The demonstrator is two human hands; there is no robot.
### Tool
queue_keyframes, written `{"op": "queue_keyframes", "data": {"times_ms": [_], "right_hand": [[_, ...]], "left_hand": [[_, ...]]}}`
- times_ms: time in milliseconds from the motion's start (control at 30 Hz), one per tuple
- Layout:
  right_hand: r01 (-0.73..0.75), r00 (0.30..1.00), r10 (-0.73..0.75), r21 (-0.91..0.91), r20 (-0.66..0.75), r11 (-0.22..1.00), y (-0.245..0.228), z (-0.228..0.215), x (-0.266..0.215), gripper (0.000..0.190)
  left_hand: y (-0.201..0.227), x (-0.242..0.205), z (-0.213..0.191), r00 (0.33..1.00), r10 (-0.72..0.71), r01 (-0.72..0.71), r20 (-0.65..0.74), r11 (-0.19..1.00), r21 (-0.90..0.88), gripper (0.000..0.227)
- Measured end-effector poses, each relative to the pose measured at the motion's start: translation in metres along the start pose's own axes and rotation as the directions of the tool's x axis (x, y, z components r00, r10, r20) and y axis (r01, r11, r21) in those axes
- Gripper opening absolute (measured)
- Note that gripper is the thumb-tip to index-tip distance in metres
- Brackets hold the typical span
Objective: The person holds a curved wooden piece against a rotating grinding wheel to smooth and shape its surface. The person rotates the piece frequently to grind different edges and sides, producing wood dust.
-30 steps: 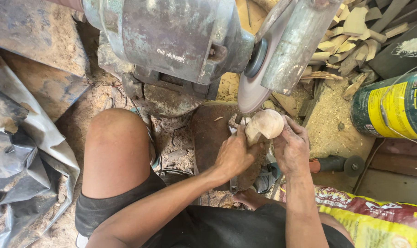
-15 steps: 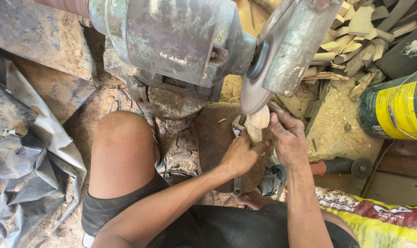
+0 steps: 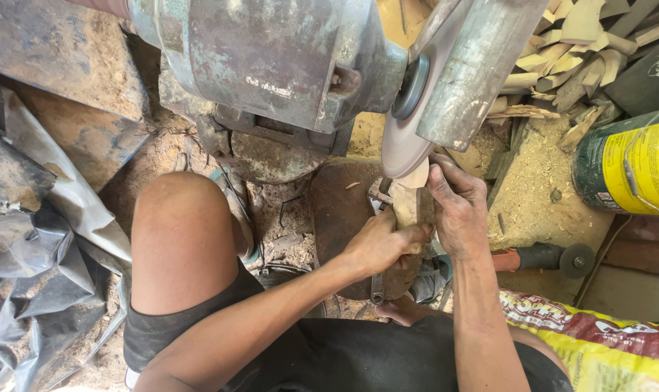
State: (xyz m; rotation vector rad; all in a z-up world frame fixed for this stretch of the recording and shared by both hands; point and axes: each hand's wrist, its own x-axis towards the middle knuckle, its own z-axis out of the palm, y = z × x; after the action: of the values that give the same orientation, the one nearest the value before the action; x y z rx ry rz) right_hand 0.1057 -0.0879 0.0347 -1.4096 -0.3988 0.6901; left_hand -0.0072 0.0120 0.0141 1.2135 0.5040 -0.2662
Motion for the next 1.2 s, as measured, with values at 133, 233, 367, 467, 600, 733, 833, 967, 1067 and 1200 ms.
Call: {"op": "queue_keyframes", "data": {"times_ms": [133, 233, 367, 467, 600, 733, 833, 967, 1067, 1200], "right_hand": [[0.02, 1.0, -0.02, -0.003, -0.016, 1.0, 0.002, 0.001, 0.001, 0.05], [0.024, 0.999, -0.023, 0.024, -0.024, 0.999, 0.005, 0.001, 0.001, 0.05], [0.011, 0.998, -0.008, 0.045, -0.054, 0.999, 0.01, 0.0, -0.001, 0.051], [0.041, 0.997, -0.036, 0.079, -0.069, 0.996, 0.014, -0.001, -0.002, 0.051], [0.05, 0.996, -0.043, 0.088, -0.081, 0.995, 0.017, -0.002, -0.002, 0.051], [0.067, 0.994, -0.059, 0.089, -0.089, 0.994, 0.02, 0.001, -0.002, 0.051], [0.063, 0.992, -0.055, 0.075, -0.112, 0.995, 0.02, 0.002, -0.001, 0.051], [0.066, 0.99, -0.062, 0.024, -0.125, 0.998, 0.024, 0.002, -0.003, 0.046], [0.046, 0.996, -0.033, 0.148, -0.086, 0.988, 0.025, -0.001, -0.012, 0.04], [-0.068, 0.996, 0.084, 0.328, -0.032, 0.942, 0.033, -0.014, -0.021, 0.043]], "left_hand": [[-0.004, 0.0, -0.011, 0.995, -0.055, 0.052, 0.079, 0.998, 0.032, 0.05], [-0.008, -0.001, -0.023, 0.992, -0.052, 0.046, 0.118, 0.998, 0.05, 0.05], [-0.01, -0.004, -0.039, 0.983, -0.087, 0.071, 0.165, 0.993, 0.098, 0.057], [-0.009, -0.007, -0.045, 0.976, -0.084, 0.078, 0.2, 0.996, 0.034, 0.061], [-0.005, -0.008, -0.051, 0.974, -0.095, 0.091, 0.207, 0.995, 0.032, 0.063], [-0.005, -0.01, -0.059, 0.97, -0.106, 0.098, 0.221, 0.994, 0.047, 0.063], [-0.006, -0.007, -0.065, 0.963, -0.134, 0.119, 0.235, 0.99, 0.078, 0.062], [0.0, -0.002, -0.07, 0.959, -0.095, 0.054, 0.268, 0.986, 0.156, 0.061], [0.012, -0.009, -0.06, 0.993, -0.064, 0.011, 0.096, 0.882, 0.47, 0.056], [0.017, -0.028, -0.04, 0.987, -0.139, 0.156, -0.077, 0.753, 0.639, 0.053]]}}
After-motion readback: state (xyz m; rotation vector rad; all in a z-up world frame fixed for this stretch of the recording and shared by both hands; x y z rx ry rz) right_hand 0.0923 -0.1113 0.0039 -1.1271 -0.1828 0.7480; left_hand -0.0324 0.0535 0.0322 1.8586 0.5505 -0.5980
